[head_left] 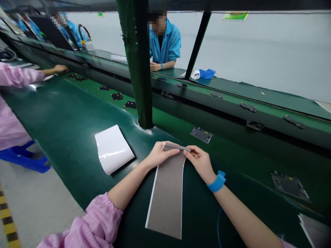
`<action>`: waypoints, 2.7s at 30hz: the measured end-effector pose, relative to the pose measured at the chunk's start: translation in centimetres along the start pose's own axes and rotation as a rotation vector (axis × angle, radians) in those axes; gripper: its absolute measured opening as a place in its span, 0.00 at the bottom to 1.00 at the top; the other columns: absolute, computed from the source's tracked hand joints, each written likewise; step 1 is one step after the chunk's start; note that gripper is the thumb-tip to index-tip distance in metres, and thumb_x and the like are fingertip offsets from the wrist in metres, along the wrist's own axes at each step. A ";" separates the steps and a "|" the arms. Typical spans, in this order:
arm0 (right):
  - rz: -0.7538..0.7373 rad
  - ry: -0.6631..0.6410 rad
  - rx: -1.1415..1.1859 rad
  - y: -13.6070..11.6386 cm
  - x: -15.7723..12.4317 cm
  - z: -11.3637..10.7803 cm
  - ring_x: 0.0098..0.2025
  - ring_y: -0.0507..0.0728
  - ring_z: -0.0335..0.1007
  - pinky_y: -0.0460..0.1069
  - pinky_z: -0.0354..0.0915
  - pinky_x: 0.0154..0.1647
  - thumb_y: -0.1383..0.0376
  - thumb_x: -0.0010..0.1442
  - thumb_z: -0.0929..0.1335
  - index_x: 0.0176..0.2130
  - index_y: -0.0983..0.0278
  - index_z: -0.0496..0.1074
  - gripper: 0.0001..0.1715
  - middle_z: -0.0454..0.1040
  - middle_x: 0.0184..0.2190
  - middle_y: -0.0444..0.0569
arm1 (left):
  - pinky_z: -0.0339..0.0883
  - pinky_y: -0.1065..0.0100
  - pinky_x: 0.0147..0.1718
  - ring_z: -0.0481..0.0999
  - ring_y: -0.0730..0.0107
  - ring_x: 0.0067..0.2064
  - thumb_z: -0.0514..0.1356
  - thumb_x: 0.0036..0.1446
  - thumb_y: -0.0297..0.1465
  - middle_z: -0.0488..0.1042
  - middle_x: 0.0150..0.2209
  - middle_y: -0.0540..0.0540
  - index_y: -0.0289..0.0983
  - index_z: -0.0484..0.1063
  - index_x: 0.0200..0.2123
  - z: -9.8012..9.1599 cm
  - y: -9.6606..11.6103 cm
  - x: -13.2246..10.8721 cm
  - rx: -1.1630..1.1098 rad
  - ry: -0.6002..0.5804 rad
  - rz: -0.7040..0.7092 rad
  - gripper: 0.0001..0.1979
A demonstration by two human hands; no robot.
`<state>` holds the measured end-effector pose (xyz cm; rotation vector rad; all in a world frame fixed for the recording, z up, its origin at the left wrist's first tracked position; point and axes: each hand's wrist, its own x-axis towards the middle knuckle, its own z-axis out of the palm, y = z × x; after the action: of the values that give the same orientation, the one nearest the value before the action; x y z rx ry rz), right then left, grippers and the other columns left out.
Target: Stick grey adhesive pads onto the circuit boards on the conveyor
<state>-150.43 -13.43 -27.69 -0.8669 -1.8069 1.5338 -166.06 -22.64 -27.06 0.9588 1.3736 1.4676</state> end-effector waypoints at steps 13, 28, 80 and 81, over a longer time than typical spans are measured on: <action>-0.047 0.067 -0.042 0.2 0.0 0.0 0.30 0.58 0.74 0.53 0.73 0.34 0.43 0.42 0.74 0.27 0.63 0.74 0.27 0.77 0.27 0.50 | 0.69 0.67 0.36 0.78 0.65 0.35 0.69 0.45 0.37 0.80 0.32 0.45 0.33 0.79 0.34 0.1 0.0 0.1 0.040 0.019 -0.025 0.15; -0.070 -0.013 -0.093 -0.4 0.7 -1.4 0.35 0.58 0.73 0.55 0.72 0.41 0.41 0.47 0.71 0.30 0.63 0.74 0.28 0.76 0.36 0.53 | 0.70 0.67 0.36 0.79 0.64 0.35 0.69 0.45 0.37 0.81 0.33 0.45 0.34 0.80 0.34 -0.2 0.0 0.3 0.077 0.059 -0.054 0.14; -0.309 -0.077 -0.490 1.8 23.6 8.2 0.48 0.62 0.65 0.55 0.65 0.49 0.60 0.52 0.71 0.28 0.61 0.79 0.08 0.71 0.39 0.53 | 0.70 0.69 0.31 0.77 0.66 0.32 0.70 0.43 0.43 0.80 0.30 0.44 0.34 0.80 0.32 -0.6 0.9 -1.5 -0.143 -0.002 -0.190 0.18; -0.304 -0.072 -0.501 1.9 23.6 8.0 0.48 0.63 0.65 0.55 0.65 0.49 0.60 0.52 0.71 0.27 0.61 0.79 0.08 0.70 0.40 0.54 | 0.70 0.69 0.31 0.77 0.66 0.32 0.70 0.43 0.42 0.80 0.30 0.44 0.34 0.80 0.32 -0.7 0.9 -1.5 -0.155 -0.005 -0.192 0.17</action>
<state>-170.79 0.90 -29.86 -0.7140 -2.3023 0.9463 -166.31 -24.29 -26.22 0.7121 1.2900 1.4014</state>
